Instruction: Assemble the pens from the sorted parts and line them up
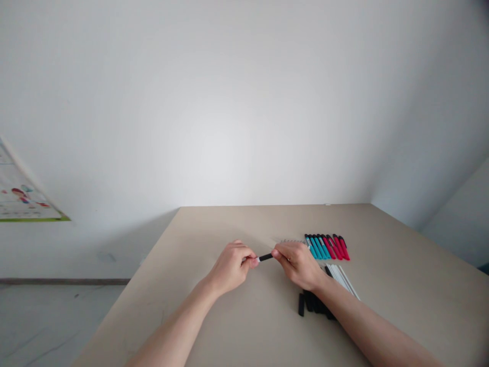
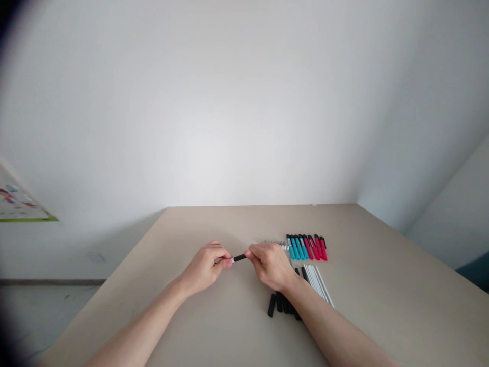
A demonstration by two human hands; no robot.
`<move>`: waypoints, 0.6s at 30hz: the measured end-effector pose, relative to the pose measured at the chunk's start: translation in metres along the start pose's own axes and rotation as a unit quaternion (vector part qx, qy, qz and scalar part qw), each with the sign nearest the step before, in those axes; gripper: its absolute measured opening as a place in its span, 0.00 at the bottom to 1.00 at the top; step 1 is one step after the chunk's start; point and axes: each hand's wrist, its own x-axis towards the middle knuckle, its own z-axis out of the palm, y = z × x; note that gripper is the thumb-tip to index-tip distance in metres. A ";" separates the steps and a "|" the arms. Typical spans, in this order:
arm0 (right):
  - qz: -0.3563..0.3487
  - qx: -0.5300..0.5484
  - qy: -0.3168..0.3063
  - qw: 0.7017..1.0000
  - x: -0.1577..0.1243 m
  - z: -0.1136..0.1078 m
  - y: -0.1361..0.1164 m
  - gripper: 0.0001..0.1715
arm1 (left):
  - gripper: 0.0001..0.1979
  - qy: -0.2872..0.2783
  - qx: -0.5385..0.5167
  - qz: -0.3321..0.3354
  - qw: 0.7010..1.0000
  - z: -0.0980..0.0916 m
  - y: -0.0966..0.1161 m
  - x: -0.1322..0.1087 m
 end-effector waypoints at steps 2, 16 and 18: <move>-0.009 0.022 0.005 1.000 0.000 -0.001 -0.001 0.23 | 0.10 -0.010 -0.059 -0.037 0.998 -0.002 0.000 0.000; 0.011 0.047 0.000 0.999 -0.001 -0.004 0.003 0.26 | 0.21 -0.126 -0.200 -0.138 0.962 0.000 0.002 -0.003; -0.011 0.063 0.010 0.998 -0.001 -0.004 0.002 0.25 | 0.24 -0.234 -0.285 -0.188 0.910 -0.005 0.003 -0.002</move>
